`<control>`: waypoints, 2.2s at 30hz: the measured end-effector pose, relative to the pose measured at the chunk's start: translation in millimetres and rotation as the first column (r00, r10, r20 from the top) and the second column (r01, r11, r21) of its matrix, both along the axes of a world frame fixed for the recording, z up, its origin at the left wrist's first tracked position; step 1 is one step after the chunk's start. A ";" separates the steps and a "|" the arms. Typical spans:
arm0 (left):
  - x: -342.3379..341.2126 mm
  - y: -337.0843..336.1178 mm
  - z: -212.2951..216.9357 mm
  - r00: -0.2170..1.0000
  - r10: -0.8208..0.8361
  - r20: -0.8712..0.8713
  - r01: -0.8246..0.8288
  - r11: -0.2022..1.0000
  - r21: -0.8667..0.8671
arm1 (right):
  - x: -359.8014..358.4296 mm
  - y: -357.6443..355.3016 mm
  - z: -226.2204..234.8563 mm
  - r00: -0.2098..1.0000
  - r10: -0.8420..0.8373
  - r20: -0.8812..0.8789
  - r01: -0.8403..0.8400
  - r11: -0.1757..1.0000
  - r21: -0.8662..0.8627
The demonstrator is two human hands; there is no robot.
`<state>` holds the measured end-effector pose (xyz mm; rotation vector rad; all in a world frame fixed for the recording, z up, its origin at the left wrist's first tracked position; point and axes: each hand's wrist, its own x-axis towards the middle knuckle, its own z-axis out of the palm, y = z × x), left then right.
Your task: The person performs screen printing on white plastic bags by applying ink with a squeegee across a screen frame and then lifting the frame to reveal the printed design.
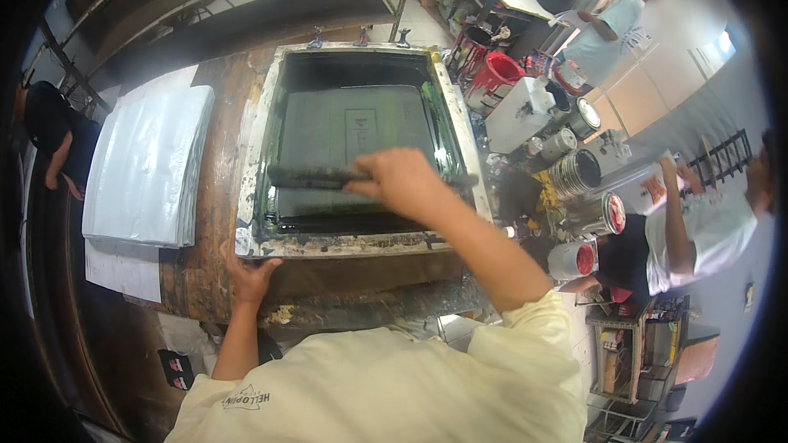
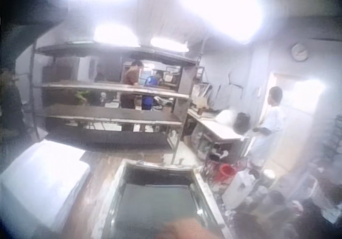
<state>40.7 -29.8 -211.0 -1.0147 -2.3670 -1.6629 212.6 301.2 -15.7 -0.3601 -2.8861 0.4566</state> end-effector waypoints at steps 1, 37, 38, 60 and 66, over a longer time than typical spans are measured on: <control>-0.5 0.9 -3.0 1.000 0.011 -0.018 -0.011 1.000 0.008 | 11.1 -17.2 -1.9 0.998 -0.010 0.061 0.009 1.000 0.022; -4.4 105.7 70.0 0.997 -0.030 -0.067 0.004 0.933 -0.361 | -42.1 -10.0 183.3 0.829 0.033 -0.558 0.248 0.873 0.420; -15.8 107.5 71.3 0.997 0.023 -0.079 -0.053 0.909 -0.413 | -42.0 -10.5 181.4 0.827 0.045 -0.561 0.243 0.870 0.429; -96.9 189.0 40.0 0.989 0.096 0.115 0.017 0.693 -0.721 | -33.7 -7.2 169.7 0.833 0.014 -0.553 0.304 0.824 0.478; -96.0 198.1 41.5 0.994 0.106 -0.020 -0.090 0.717 -0.691 | -31.2 -11.9 171.4 0.848 -0.025 -0.529 0.297 0.850 0.436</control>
